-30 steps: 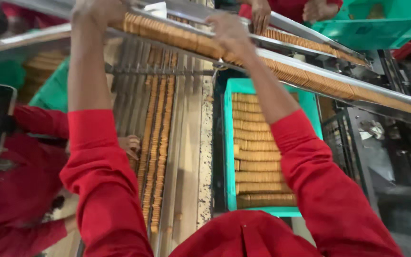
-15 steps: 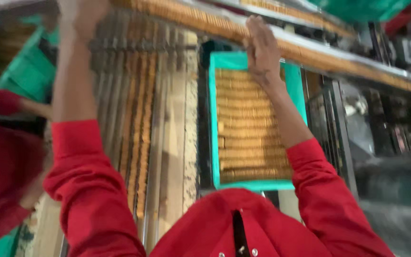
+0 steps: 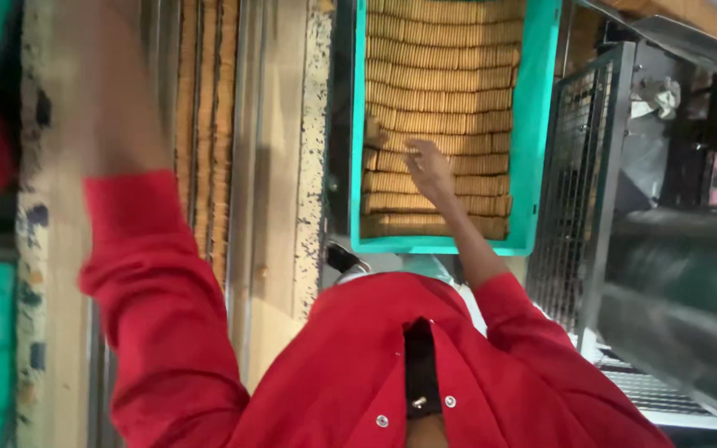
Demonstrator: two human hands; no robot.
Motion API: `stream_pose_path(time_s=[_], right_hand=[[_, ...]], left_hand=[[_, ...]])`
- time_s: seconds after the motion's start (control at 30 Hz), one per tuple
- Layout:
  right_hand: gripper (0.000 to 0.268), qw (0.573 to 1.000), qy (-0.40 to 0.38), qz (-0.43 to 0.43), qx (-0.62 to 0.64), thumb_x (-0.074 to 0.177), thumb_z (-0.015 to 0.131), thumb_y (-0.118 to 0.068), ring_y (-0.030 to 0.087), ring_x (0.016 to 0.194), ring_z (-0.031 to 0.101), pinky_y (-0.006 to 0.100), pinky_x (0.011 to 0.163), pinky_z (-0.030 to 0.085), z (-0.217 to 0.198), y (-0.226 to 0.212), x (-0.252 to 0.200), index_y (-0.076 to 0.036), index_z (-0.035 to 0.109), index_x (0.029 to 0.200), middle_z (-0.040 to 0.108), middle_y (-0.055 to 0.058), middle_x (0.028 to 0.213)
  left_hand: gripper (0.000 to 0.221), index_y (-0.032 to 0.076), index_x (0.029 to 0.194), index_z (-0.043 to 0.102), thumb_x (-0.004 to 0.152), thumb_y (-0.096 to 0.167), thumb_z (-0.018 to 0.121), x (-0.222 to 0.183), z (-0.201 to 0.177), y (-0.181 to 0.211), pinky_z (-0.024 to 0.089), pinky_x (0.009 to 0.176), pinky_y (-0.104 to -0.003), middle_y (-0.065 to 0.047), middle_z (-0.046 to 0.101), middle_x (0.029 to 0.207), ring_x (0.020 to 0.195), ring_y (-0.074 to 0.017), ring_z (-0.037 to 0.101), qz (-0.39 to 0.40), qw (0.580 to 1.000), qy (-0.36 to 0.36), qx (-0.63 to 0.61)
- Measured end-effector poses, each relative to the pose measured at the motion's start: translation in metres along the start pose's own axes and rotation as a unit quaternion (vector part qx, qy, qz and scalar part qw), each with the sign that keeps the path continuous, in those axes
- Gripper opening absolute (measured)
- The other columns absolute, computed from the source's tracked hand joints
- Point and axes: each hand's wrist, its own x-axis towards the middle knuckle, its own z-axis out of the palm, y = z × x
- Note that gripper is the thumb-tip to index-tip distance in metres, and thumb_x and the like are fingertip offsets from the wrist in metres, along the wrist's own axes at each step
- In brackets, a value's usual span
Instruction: The person sorts and organizes biscuits on a factory conveyor belt, moving them from a central bin and aligning them into rows on the tracks by hand.
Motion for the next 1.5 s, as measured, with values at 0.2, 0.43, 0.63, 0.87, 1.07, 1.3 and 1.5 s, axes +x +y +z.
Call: stream_pose_path(time_s=[0.2, 0.43, 0.63, 0.87, 1.07, 1.3, 1.5], right_hand=[[0.061, 0.964, -0.085, -0.16, -0.193, 0.084, 0.074, -0.015, 0.047, 0.113, 0.061, 0.046, 0.086, 0.057, 0.058, 0.022, 0.093, 0.001, 0.052, 0.138, 0.046, 0.03, 0.142], [0.04, 0.962, -0.143, -0.128, -0.196, 0.09, 0.075, -0.011, 0.037, 0.109, 0.066, 0.047, 0.085, 0.057, 0.059, 0.048, 0.098, -0.006, 0.058, 0.126, 0.061, 0.017, 0.126], [0.031, 0.996, -0.032, -0.062, 0.051, 0.095, 0.08, -0.019, 0.027, 0.078, 0.066, 0.041, 0.07, 0.058, -0.057, 0.08, 0.048, -0.007, 0.062, 0.118, 0.066, 0.012, 0.094], [0.021, 0.988, 0.003, -0.031, -0.15, 0.103, 0.076, -0.019, 0.031, 0.092, 0.069, 0.044, 0.075, 0.058, -0.199, 0.119, -0.024, -0.012, 0.068, 0.122, 0.069, 0.016, 0.106], [0.018, 0.936, -0.162, 0.008, -0.313, 0.091, 0.071, -0.018, 0.038, 0.098, 0.069, 0.05, 0.08, 0.055, -0.167, 0.125, -0.059, -0.008, 0.073, 0.106, 0.072, 0.016, 0.103], [0.018, 0.792, -0.268, 0.058, -0.546, 0.092, 0.063, -0.019, 0.034, 0.115, 0.063, 0.054, 0.099, 0.042, -0.098, 0.196, -0.082, -0.011, 0.076, 0.101, 0.07, 0.015, 0.115], [0.023, 0.804, -0.202, 0.052, -0.557, 0.096, 0.058, -0.017, 0.034, 0.117, 0.063, 0.051, 0.099, 0.045, -0.076, 0.233, -0.1, -0.011, 0.076, 0.109, 0.068, 0.015, 0.124]], left_hand=[[0.024, 0.007, 0.122, 0.065, 0.1, -0.001, 0.061, -0.136, 0.009, 0.1, 0.055, 0.1, -0.039, -0.014, 0.07, 0.124, 0.117, -0.0345, 0.069, -0.072, 0.974, -0.036, -0.212], [0.039, 0.008, 0.125, 0.065, 0.087, -0.001, 0.064, -0.357, 0.025, 0.151, 0.055, 0.09, -0.048, -0.022, 0.062, 0.124, 0.108, -0.0409, 0.065, -0.146, 0.931, -0.332, -0.036], [0.027, 0.01, 0.121, 0.067, 0.096, 0.006, 0.057, -0.417, 0.107, 0.104, 0.062, 0.073, -0.043, -0.014, 0.067, 0.127, 0.098, -0.0318, 0.072, -0.081, 0.863, -0.447, 0.22], [0.018, 0.006, 0.106, 0.072, 0.096, 0.004, 0.057, -0.414, 0.133, 0.085, 0.062, 0.076, -0.046, -0.017, 0.07, 0.12, 0.097, -0.0366, 0.075, -0.074, 0.775, -0.56, 0.282], [0.028, 0.003, 0.109, 0.066, 0.081, 0.003, 0.064, -0.358, 0.099, 0.138, 0.061, 0.063, -0.048, -0.022, 0.065, 0.116, 0.083, -0.0409, 0.073, -0.077, 0.839, -0.475, 0.255], [0.026, 0.006, 0.119, 0.066, 0.094, 0.008, 0.07, -0.357, 0.058, 0.149, 0.057, 0.079, -0.039, -0.013, 0.074, 0.106, 0.093, -0.0298, 0.072, -0.245, 0.849, -0.441, -0.157], [0.035, 0.004, 0.132, 0.062, 0.098, 0.002, 0.064, -0.404, 0.058, 0.127, 0.056, 0.079, -0.028, -0.003, 0.067, 0.107, 0.09, -0.0138, 0.065, -0.54, 0.494, -0.261, -0.629]])
